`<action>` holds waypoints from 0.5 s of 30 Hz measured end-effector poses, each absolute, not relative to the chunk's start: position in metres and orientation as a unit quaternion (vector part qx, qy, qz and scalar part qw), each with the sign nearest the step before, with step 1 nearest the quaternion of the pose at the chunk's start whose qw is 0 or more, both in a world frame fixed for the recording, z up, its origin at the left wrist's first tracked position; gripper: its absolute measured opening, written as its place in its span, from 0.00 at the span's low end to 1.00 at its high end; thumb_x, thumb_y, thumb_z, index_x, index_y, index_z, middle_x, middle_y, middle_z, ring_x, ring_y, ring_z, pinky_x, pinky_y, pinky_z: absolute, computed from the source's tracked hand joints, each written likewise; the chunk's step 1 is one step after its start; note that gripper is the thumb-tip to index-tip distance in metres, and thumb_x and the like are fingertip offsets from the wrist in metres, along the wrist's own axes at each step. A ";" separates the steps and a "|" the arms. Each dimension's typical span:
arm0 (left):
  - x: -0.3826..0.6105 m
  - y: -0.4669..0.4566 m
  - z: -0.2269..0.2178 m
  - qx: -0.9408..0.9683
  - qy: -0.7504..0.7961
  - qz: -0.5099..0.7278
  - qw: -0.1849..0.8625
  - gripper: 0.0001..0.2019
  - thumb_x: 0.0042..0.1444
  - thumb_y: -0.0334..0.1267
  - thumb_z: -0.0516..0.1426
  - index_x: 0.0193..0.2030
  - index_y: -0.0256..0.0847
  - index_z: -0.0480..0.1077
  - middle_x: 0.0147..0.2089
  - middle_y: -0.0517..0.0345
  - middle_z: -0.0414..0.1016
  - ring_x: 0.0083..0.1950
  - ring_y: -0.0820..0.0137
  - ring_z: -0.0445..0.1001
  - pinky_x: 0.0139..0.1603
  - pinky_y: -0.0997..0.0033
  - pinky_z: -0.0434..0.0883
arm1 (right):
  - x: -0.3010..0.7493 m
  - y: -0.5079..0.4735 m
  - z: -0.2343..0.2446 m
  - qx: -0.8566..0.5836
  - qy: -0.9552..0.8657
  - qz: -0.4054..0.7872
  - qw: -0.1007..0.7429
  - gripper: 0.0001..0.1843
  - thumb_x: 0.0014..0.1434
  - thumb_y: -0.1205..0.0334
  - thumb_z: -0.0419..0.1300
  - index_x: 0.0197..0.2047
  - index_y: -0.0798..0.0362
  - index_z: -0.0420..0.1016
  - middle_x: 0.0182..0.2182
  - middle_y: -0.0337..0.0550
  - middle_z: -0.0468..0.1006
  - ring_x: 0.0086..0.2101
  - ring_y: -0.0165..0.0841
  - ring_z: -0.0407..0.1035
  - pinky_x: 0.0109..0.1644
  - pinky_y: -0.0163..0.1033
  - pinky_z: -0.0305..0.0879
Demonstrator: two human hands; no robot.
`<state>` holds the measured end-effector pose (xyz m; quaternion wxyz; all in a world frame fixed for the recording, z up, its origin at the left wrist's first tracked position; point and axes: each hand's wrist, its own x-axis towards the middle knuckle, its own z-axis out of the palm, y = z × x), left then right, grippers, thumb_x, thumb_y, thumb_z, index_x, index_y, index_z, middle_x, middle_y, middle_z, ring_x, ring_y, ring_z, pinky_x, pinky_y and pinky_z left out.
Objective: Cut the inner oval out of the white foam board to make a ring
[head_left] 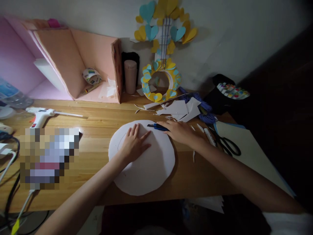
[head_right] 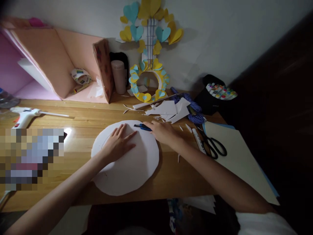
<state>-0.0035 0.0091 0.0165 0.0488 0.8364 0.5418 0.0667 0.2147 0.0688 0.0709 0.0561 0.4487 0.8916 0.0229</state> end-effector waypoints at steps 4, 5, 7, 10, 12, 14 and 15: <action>-0.003 0.009 0.017 0.836 0.542 0.065 0.045 0.27 0.61 0.52 0.50 0.66 0.50 0.56 0.70 0.42 0.49 0.69 0.46 0.49 0.63 0.47 0.54 | 0.213 0.070 0.073 0.425 0.898 0.050 0.100 0.27 0.65 0.62 0.49 0.66 0.42 0.53 0.43 0.44 0.75 0.40 0.37 0.71 0.36 0.38 0.63; -0.003 0.009 0.017 0.836 0.543 0.064 0.043 0.27 0.61 0.52 0.50 0.66 0.50 0.56 0.69 0.42 0.50 0.69 0.46 0.49 0.63 0.47 0.54 | 0.211 0.069 0.074 0.422 0.898 0.062 0.110 0.27 0.66 0.64 0.47 0.67 0.42 0.52 0.43 0.45 0.74 0.39 0.36 0.71 0.35 0.37 0.63; -0.002 0.009 0.017 0.836 0.544 0.062 0.040 0.27 0.61 0.52 0.50 0.66 0.51 0.56 0.69 0.42 0.51 0.69 0.45 0.49 0.63 0.47 0.54 | 0.207 0.068 0.076 0.419 0.895 0.086 0.127 0.29 0.65 0.69 0.45 0.67 0.43 0.51 0.43 0.46 0.74 0.38 0.36 0.71 0.35 0.38 0.62; -0.002 0.008 0.016 0.836 0.544 0.063 0.037 0.27 0.61 0.53 0.49 0.66 0.51 0.56 0.69 0.42 0.51 0.68 0.45 0.49 0.63 0.47 0.53 | 0.205 0.065 0.079 0.410 0.896 0.095 0.143 0.30 0.64 0.73 0.43 0.67 0.44 0.51 0.43 0.47 0.74 0.37 0.36 0.70 0.35 0.38 0.61; -0.002 0.008 0.016 0.836 0.544 0.065 0.038 0.27 0.61 0.53 0.49 0.66 0.51 0.55 0.69 0.41 0.50 0.68 0.45 0.49 0.63 0.47 0.53 | 0.208 0.064 0.081 0.410 0.896 0.088 0.148 0.29 0.64 0.71 0.43 0.67 0.45 0.51 0.43 0.48 0.74 0.37 0.36 0.71 0.35 0.38 0.61; -0.002 0.008 0.016 0.834 0.546 0.065 0.041 0.27 0.61 0.52 0.49 0.66 0.51 0.56 0.69 0.41 0.50 0.68 0.45 0.49 0.63 0.47 0.53 | 0.213 0.063 0.083 0.419 0.891 0.082 0.153 0.28 0.65 0.69 0.43 0.67 0.45 0.52 0.43 0.48 0.74 0.35 0.36 0.71 0.35 0.38 0.61; -0.002 0.008 0.016 0.833 0.547 0.066 0.043 0.27 0.61 0.52 0.49 0.66 0.51 0.56 0.69 0.40 0.50 0.68 0.45 0.49 0.63 0.48 0.53 | 0.216 0.062 0.083 0.426 0.888 0.080 0.156 0.27 0.65 0.68 0.44 0.67 0.45 0.52 0.42 0.48 0.74 0.34 0.36 0.71 0.34 0.38 0.61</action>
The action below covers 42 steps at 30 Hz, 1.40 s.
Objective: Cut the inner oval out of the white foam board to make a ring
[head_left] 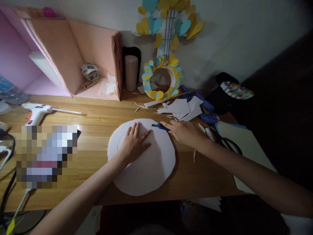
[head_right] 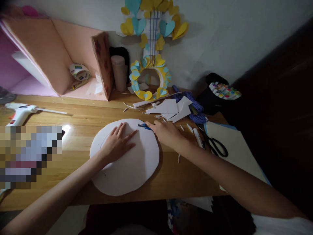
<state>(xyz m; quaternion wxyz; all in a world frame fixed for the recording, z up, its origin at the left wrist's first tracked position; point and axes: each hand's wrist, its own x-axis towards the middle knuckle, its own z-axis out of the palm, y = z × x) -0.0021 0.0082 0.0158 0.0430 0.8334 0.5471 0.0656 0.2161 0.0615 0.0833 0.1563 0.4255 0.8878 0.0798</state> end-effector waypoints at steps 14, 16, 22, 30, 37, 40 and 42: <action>-0.003 0.009 0.015 0.838 0.540 0.062 0.039 0.27 0.62 0.53 0.48 0.66 0.50 0.55 0.69 0.43 0.51 0.69 0.47 0.48 0.63 0.48 0.53 | 0.216 0.063 0.076 0.435 0.889 0.064 0.127 0.26 0.67 0.60 0.44 0.67 0.41 0.50 0.45 0.46 0.74 0.36 0.37 0.72 0.36 0.38 0.62; -0.003 0.009 0.016 0.837 0.543 0.060 0.041 0.27 0.61 0.52 0.49 0.66 0.50 0.55 0.69 0.42 0.50 0.69 0.46 0.48 0.63 0.48 0.53 | 0.215 0.064 0.076 0.433 0.889 0.061 0.135 0.26 0.67 0.60 0.45 0.67 0.41 0.50 0.45 0.47 0.74 0.36 0.37 0.72 0.36 0.38 0.62; -0.002 0.009 0.014 0.836 0.543 0.066 0.039 0.27 0.61 0.53 0.48 0.67 0.52 0.54 0.70 0.44 0.49 0.69 0.46 0.48 0.63 0.47 0.53 | 0.210 0.057 0.076 0.452 0.877 0.078 0.144 0.28 0.66 0.65 0.45 0.67 0.43 0.50 0.42 0.48 0.74 0.34 0.36 0.72 0.32 0.37 0.61; -0.001 0.008 0.015 0.834 0.546 0.072 0.039 0.27 0.61 0.52 0.50 0.66 0.49 0.56 0.70 0.42 0.48 0.68 0.46 0.50 0.64 0.47 0.53 | 0.203 0.048 0.080 0.432 0.883 0.093 0.157 0.34 0.60 0.76 0.44 0.68 0.50 0.50 0.38 0.50 0.75 0.32 0.35 0.71 0.31 0.37 0.60; -0.003 0.009 0.010 0.837 0.540 0.081 0.034 0.27 0.61 0.52 0.50 0.66 0.51 0.56 0.70 0.43 0.49 0.69 0.47 0.49 0.64 0.47 0.52 | 0.208 0.046 0.083 0.441 0.880 0.080 0.157 0.31 0.61 0.74 0.45 0.67 0.50 0.52 0.39 0.50 0.75 0.33 0.37 0.71 0.32 0.37 0.60; -0.002 0.009 0.011 0.838 0.539 0.076 0.031 0.27 0.61 0.51 0.50 0.66 0.50 0.55 0.70 0.42 0.49 0.69 0.46 0.49 0.64 0.47 0.52 | 0.208 0.044 0.081 0.446 0.876 0.082 0.163 0.31 0.61 0.73 0.46 0.67 0.50 0.52 0.39 0.50 0.75 0.31 0.37 0.71 0.32 0.38 0.60; -0.002 0.009 0.012 0.838 0.540 0.072 0.030 0.27 0.62 0.52 0.49 0.67 0.49 0.55 0.70 0.41 0.49 0.69 0.45 0.49 0.64 0.47 0.52 | 0.210 0.043 0.080 0.453 0.873 0.080 0.160 0.30 0.63 0.71 0.46 0.67 0.49 0.53 0.38 0.49 0.75 0.31 0.37 0.71 0.32 0.38 0.60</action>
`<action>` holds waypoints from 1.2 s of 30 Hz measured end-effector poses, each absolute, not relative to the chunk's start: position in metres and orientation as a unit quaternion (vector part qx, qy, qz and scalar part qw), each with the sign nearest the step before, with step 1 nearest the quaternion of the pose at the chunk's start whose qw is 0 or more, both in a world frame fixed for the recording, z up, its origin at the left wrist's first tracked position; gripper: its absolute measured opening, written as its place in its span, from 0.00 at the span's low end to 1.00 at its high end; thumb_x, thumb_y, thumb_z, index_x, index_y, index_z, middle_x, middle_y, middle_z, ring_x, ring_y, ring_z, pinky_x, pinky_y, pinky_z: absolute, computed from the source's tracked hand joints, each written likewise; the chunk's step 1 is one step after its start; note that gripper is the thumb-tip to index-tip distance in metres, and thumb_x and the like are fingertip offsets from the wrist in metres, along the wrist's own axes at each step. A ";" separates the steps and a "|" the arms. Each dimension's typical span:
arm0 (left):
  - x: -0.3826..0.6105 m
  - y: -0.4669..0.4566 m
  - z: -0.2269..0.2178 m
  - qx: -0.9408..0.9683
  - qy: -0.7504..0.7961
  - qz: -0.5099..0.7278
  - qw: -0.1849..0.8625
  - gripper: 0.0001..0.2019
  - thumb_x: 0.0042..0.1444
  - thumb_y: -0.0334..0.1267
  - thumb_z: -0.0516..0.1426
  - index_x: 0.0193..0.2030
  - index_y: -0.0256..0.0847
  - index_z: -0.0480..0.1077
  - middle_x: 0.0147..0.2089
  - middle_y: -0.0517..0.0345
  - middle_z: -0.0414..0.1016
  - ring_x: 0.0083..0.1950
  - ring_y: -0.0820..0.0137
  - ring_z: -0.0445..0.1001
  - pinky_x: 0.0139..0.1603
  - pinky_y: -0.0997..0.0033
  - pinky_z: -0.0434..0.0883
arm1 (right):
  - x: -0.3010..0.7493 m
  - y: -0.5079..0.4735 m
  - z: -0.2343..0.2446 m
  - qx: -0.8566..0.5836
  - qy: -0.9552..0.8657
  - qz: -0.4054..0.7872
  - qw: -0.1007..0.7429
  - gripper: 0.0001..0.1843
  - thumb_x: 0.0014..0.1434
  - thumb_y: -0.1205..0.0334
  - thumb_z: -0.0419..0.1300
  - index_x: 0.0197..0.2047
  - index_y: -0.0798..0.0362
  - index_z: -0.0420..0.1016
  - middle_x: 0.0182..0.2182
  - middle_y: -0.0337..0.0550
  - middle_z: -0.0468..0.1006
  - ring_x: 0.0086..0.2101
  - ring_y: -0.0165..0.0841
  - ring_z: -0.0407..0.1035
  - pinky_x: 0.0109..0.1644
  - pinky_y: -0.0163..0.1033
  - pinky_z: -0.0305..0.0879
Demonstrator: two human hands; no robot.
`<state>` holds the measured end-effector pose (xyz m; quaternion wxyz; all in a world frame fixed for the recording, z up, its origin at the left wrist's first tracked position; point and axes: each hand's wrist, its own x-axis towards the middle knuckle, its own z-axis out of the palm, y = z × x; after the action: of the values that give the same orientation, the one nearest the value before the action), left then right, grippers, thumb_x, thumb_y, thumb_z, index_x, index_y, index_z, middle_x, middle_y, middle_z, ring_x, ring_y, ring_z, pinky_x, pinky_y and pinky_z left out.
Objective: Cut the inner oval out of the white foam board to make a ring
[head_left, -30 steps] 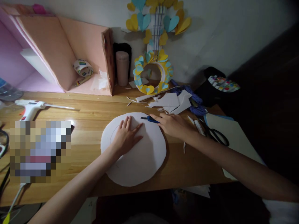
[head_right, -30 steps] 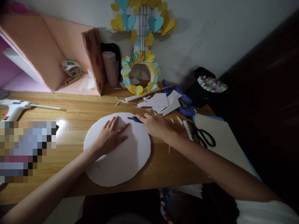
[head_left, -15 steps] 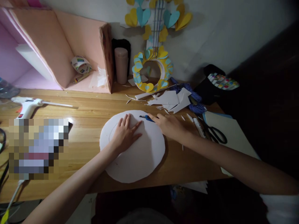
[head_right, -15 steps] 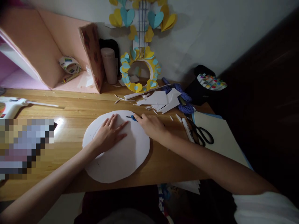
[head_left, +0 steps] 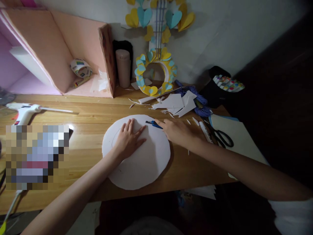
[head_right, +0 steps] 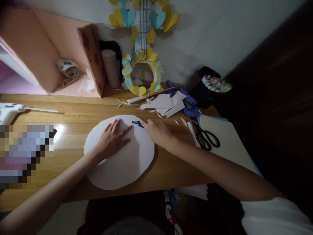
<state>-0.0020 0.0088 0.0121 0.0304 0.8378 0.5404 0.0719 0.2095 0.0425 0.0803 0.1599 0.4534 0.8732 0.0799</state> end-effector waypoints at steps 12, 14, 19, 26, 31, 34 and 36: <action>-0.002 0.009 0.012 0.839 0.540 0.064 0.032 0.27 0.62 0.53 0.47 0.67 0.50 0.54 0.69 0.39 0.48 0.68 0.44 0.48 0.63 0.47 0.52 | 0.221 0.032 0.075 0.522 0.842 0.015 0.138 0.27 0.64 0.63 0.48 0.66 0.45 0.55 0.42 0.48 0.77 0.35 0.39 0.74 0.31 0.39 0.63; -0.003 0.009 0.012 0.840 0.538 0.067 0.029 0.27 0.62 0.53 0.47 0.67 0.50 0.54 0.69 0.39 0.48 0.68 0.44 0.49 0.63 0.47 0.52 | 0.223 0.026 0.077 0.543 0.829 -0.004 0.136 0.26 0.63 0.63 0.50 0.65 0.45 0.58 0.43 0.48 0.77 0.37 0.42 0.74 0.32 0.40 0.65; -0.002 0.008 0.012 0.839 0.539 0.074 0.022 0.27 0.62 0.51 0.49 0.66 0.50 0.55 0.69 0.39 0.49 0.68 0.44 0.51 0.63 0.48 0.53 | 0.227 0.009 0.090 0.565 0.810 -0.039 0.152 0.27 0.61 0.64 0.52 0.64 0.49 0.60 0.38 0.50 0.79 0.35 0.45 0.75 0.32 0.43 0.66; -0.010 0.011 0.017 0.824 0.558 0.094 0.036 0.26 0.61 0.51 0.50 0.64 0.43 0.59 0.65 0.39 0.56 0.65 0.50 0.56 0.62 0.53 0.57 | 0.254 -0.001 0.087 0.632 0.764 -0.131 -0.027 0.25 0.60 0.60 0.54 0.61 0.51 0.62 0.49 0.51 0.76 0.46 0.45 0.72 0.43 0.44 0.67; -0.040 0.029 0.028 0.707 0.697 0.105 0.050 0.35 0.51 0.58 0.57 0.60 0.37 0.61 0.56 0.38 0.66 0.55 0.48 0.66 0.51 0.53 0.65 | 0.285 -0.004 0.060 0.688 0.634 -0.328 -0.134 0.13 0.57 0.54 0.56 0.44 0.51 0.67 0.26 0.40 0.75 0.26 0.36 0.71 0.28 0.38 0.65; -0.055 0.036 0.032 0.676 0.715 0.092 0.151 0.37 0.42 0.61 0.62 0.55 0.41 0.64 0.46 0.46 0.74 0.48 0.53 0.71 0.44 0.60 0.66 | 0.287 -0.010 0.045 0.688 0.557 -0.425 -0.190 0.11 0.56 0.52 0.55 0.37 0.50 0.63 0.21 0.34 0.68 0.22 0.31 0.67 0.23 0.35 0.61; -0.059 0.037 0.035 0.662 0.711 0.084 0.224 0.32 0.39 0.62 0.62 0.46 0.42 0.68 0.39 0.52 0.75 0.41 0.57 0.73 0.37 0.65 0.66 | 0.281 -0.015 0.038 0.687 0.536 -0.441 -0.212 0.11 0.54 0.53 0.58 0.36 0.49 0.63 0.22 0.34 0.68 0.24 0.31 0.67 0.25 0.35 0.62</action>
<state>-0.0591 0.0369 0.0348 0.2235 0.6619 0.7106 0.0838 0.2814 -0.0146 0.0383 -0.2119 0.6874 0.5363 -0.4415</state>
